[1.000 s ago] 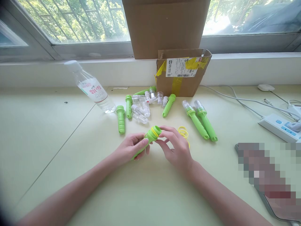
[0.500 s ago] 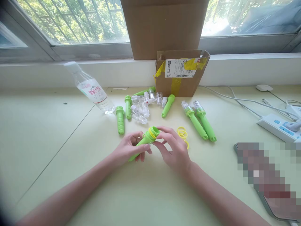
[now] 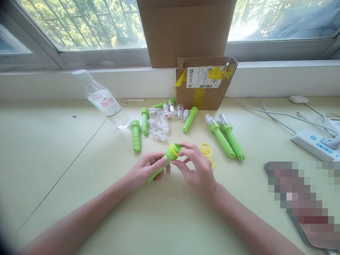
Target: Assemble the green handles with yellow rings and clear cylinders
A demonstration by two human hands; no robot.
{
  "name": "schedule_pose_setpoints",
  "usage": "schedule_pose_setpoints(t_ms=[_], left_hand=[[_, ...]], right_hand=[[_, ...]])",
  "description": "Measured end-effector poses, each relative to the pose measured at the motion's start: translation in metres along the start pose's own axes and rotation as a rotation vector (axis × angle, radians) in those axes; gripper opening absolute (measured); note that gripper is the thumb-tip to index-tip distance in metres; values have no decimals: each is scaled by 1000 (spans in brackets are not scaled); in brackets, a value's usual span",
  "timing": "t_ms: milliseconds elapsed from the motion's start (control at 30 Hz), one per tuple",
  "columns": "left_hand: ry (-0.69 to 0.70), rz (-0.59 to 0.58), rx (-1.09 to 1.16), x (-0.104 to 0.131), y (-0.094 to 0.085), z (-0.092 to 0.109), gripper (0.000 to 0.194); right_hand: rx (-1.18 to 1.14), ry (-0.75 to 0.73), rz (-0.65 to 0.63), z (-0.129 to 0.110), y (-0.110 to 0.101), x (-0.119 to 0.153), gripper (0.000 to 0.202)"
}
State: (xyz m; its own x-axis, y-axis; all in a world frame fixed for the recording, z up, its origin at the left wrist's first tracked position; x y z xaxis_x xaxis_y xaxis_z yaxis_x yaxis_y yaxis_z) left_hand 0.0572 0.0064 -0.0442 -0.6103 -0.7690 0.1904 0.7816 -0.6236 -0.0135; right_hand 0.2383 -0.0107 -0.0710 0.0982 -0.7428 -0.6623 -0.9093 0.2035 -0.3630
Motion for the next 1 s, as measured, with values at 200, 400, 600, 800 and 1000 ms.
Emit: schedule_pose_setpoints(t_ms=[200, 400, 600, 800, 1000], left_hand=[[-4, -2, 16, 0, 0, -3, 37], [-41, 27, 16, 1, 1, -1, 32], [-60, 74, 59, -1, 2, -5, 36], [-43, 62, 138, -3, 1, -10, 39], [-30, 69, 189, -4, -1, -9, 38]], right_hand=[[-24, 32, -40, 0, 0, 0, 23], [-11, -5, -38, -2, 1, -1, 22], [15, -23, -15, -2, 1, 1, 20], [27, -28, -7, -2, 0, 1, 21], [39, -33, 0, -2, 0, 1, 19]])
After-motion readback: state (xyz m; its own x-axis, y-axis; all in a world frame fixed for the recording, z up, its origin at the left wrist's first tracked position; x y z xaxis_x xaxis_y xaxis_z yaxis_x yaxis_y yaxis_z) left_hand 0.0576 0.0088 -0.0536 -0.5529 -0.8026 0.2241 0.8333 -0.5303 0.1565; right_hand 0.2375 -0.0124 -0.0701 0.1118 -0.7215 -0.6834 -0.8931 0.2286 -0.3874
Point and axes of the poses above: each hand's wrist, its own x-axis away from the middle knuckle, its own y-axis out of the palm, z = x × y, the point moved 1 cm from there along -x, towards the middle knuckle, and after that the axes turned 2 degrees about -z, right-handed, at the moved point
